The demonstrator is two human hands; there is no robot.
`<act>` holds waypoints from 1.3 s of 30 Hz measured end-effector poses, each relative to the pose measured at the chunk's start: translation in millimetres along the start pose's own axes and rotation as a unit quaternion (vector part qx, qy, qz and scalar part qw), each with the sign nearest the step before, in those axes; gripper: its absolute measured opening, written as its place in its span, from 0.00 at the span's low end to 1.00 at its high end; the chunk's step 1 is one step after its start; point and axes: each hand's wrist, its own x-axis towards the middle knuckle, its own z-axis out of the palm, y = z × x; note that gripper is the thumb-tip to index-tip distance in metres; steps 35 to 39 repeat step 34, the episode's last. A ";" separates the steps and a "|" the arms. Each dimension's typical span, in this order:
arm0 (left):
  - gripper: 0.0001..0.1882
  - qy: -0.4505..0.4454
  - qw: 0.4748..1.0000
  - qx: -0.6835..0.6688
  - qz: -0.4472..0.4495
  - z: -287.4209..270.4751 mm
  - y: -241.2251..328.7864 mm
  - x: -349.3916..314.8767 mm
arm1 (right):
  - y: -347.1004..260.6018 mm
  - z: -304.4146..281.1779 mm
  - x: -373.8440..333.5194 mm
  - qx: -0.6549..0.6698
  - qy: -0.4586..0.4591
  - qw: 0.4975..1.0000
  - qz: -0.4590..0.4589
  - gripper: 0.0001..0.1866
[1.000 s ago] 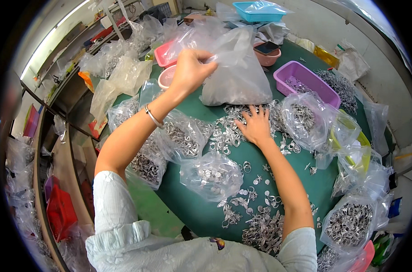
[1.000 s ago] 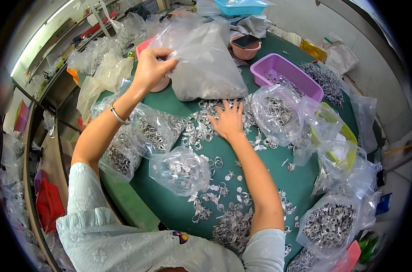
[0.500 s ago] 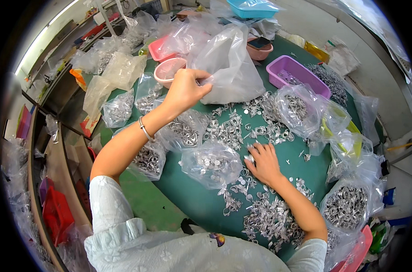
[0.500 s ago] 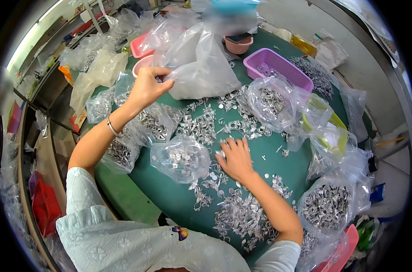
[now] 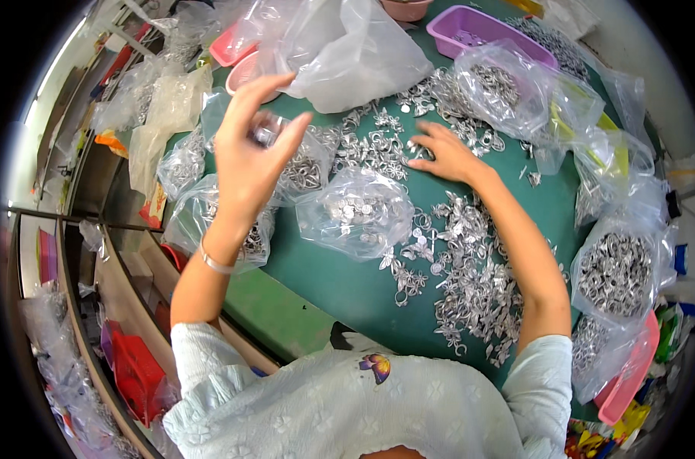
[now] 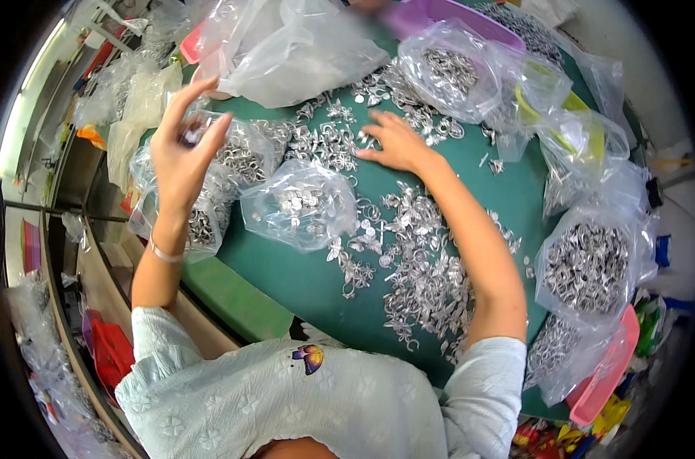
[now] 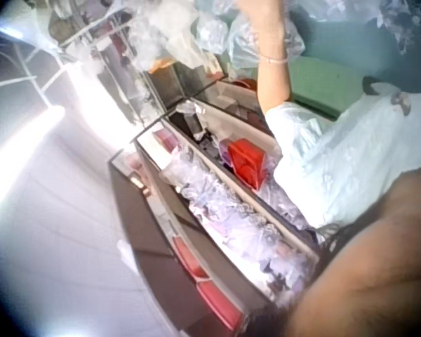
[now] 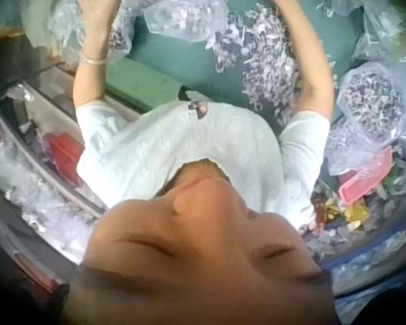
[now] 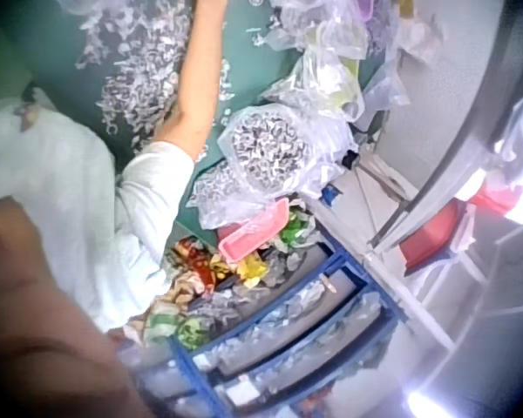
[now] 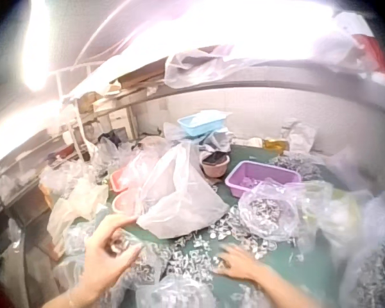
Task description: The person sorts small silver-colored metal jewelry components, including rings and decorative shapes, on a green table. They pick up items by hand, separate them into piles, and transfer them into clear plastic bags and pink containers.
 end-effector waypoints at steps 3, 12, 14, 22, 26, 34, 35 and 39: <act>0.20 -0.091 0.981 -0.093 -0.145 -13.1 26.6 -42.0 | -22.0 -16.2 -51.6 0.045 -0.081 0.996 -0.001 0.27; 0.17 -0.303 0.920 -0.221 -0.111 34.8 38.0 -150.0 | -75.2 -38.4 -179.5 0.074 0.084 0.990 0.088 0.19; 0.17 -0.330 0.902 -0.244 -0.135 44.5 42.4 -170.0 | -90.8 -33.0 -200.8 0.052 0.119 0.990 0.063 0.17; 0.14 -0.378 0.816 -0.359 -0.249 65.7 63.3 -232.7 | -105.9 -26.1 -236.8 -0.040 0.152 0.974 0.165 0.18; 0.13 -0.403 0.801 -0.368 -0.246 71.9 76.9 -245.6 | -120.0 -6.4 -186.6 -0.081 0.225 0.965 0.105 0.26; 0.13 -0.435 0.777 -0.354 -0.285 60.3 74.8 -260.8 | -118.8 -6.6 -237.7 -0.006 0.228 0.964 0.138 0.20; 0.13 -0.435 0.777 -0.354 -0.285 60.3 74.8 -260.8 | -118.8 -6.6 -237.7 -0.006 0.228 0.964 0.138 0.20; 0.13 -0.435 0.777 -0.354 -0.285 60.3 74.8 -260.8 | -118.8 -6.6 -237.7 -0.006 0.228 0.964 0.138 0.20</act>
